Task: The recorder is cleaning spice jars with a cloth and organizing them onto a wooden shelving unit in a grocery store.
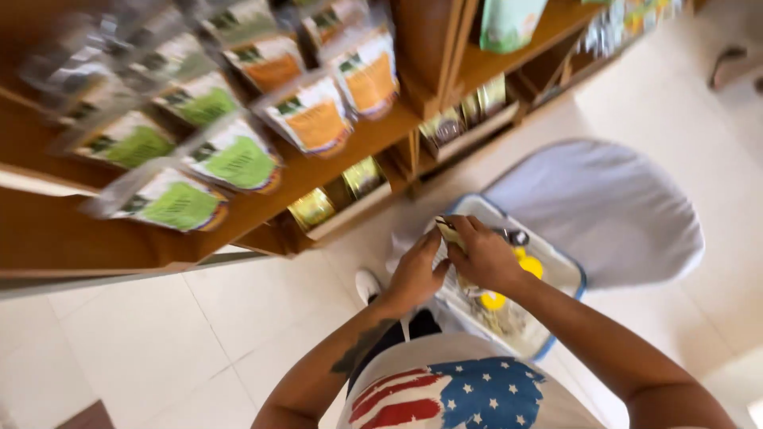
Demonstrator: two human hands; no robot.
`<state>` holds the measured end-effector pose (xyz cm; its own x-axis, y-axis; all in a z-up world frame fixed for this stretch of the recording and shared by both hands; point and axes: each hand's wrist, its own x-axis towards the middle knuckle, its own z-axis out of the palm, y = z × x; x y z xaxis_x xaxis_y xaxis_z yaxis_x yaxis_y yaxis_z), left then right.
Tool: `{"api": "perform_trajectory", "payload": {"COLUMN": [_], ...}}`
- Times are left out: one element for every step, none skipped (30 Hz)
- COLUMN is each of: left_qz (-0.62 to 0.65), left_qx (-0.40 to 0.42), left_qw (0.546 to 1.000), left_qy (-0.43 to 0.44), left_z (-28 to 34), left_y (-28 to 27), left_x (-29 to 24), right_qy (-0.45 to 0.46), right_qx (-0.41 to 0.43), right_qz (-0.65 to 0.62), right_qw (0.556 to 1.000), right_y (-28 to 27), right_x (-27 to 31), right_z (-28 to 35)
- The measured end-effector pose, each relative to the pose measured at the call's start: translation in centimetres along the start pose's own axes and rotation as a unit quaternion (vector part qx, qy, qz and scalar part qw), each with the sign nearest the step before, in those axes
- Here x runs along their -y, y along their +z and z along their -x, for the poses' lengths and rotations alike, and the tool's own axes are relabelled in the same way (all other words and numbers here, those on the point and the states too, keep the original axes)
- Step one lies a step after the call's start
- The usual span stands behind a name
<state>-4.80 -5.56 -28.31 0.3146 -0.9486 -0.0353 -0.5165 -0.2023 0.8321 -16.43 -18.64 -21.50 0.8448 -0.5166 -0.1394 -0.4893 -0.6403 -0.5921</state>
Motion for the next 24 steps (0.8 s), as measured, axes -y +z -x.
{"api": "perform_trajectory", "payload": {"left_qz": [0.008,0.011,0.014,0.018,0.025,0.031,0.034,0.019,0.004,0.004,-0.002,-0.009,-0.009,-0.013,-0.018,-0.019,-0.008,0.003,0.003,-0.003,-0.008,-0.009,-0.012,-0.016], "left_qx": [0.019,0.025,0.032,0.047,0.055,0.058,0.070,0.084,0.098,0.104,0.124,0.144,0.148,0.166,0.184,0.187,0.196,0.203,0.204,0.208,0.211,0.211,0.210,0.207], "left_qw": [1.000,0.999,0.998,0.997,0.997,0.996,0.995,0.994,0.992,0.991,0.988,0.984,0.983,0.979,0.975,0.975,0.972,0.970,0.970,0.969,0.967,0.967,0.967,0.967], "left_qy": [-0.009,-0.028,-0.048,-0.052,-0.055,-0.057,-0.060,-0.071,-0.083,-0.085,-0.095,-0.106,-0.107,-0.114,-0.121,-0.122,-0.127,-0.132,-0.134,-0.137,-0.140,-0.140,-0.145,-0.150], "left_z": [-0.2,-0.3,-0.1,-0.2,-0.3,-0.6,-0.5,-0.8,-1.0,-1.3,-1.5,-1.9,-2.0,-2.2,-2.4,-2.6,-2.7,-2.9,-2.9,-3.0,-2.9,-3.0,-2.9,-3.1], "left_y": [1.5,2.9,4.4,4.9,5.4,5.8,7.1,8.3,9.5,9.8,10.0,10.2,10.4,10.5,10.7,10.5,10.3,10.0,10.2,10.5,10.8,10.8,10.7,10.6], "left_x": [1.4,2.8,4.2,4.5,4.7,5.0,6.2,7.4,8.7,8.6,8.6,8.6,8.6,8.6,8.6,8.4,8.2,8.0,8.6,9.1,9.5,9.6,9.7,9.8], "right_qy": [0.019,0.030,0.040,0.055,0.074,0.090,0.101,0.119,0.136,0.141,0.179,0.216,0.219,0.258,0.296,0.298,0.298,0.296,0.296,0.277,0.258,0.257,0.245,0.231], "right_qx": [0.009,0.013,0.017,0.021,0.030,0.037,0.040,0.050,0.059,0.061,0.097,0.132,0.133,0.147,0.160,0.162,0.163,0.165,0.167,0.169,0.171,0.171,0.168,0.163], "right_qz": [-0.007,0.009,0.024,0.019,0.016,0.014,0.010,0.020,0.029,0.026,0.048,0.071,0.069,0.103,0.137,0.135,0.165,0.195,0.193,0.219,0.245,0.244,0.247,0.250], "right_qw": [1.000,0.999,0.999,0.998,0.997,0.995,0.994,0.991,0.989,0.988,0.978,0.965,0.964,0.949,0.932,0.931,0.926,0.921,0.921,0.920,0.919,0.919,0.923,0.926], "right_y": [1.0,2.2,3.4,4.6,5.8,6.8,7.7,8.4,9.1,8.9,8.6,8.4,8.1,7.8,7.5,8.0,8.6,9.1,9.9,10.7,11.5,11.9,12.3,12.7], "right_x": [-1.0,-1.9,-2.7,-3.7,-4.5,-5.4,-6.2,-7.1,-7.9,-8.0,-8.0,-8.1,-8.5,-8.9,-9.3,-10.9,-12.5,-14.0,-15.4,-16.7,-18.0,-18.6,-19.2,-19.7], "right_z": [0.0,0.1,0.2,0.5,0.9,1.1,1.4,1.3,1.2,0.9,0.7,0.2,-0.3,-0.7,-1.2,-1.4,-1.5,-1.7,-1.7,-1.6,-1.4,-1.3,-1.1,-1.1]}}
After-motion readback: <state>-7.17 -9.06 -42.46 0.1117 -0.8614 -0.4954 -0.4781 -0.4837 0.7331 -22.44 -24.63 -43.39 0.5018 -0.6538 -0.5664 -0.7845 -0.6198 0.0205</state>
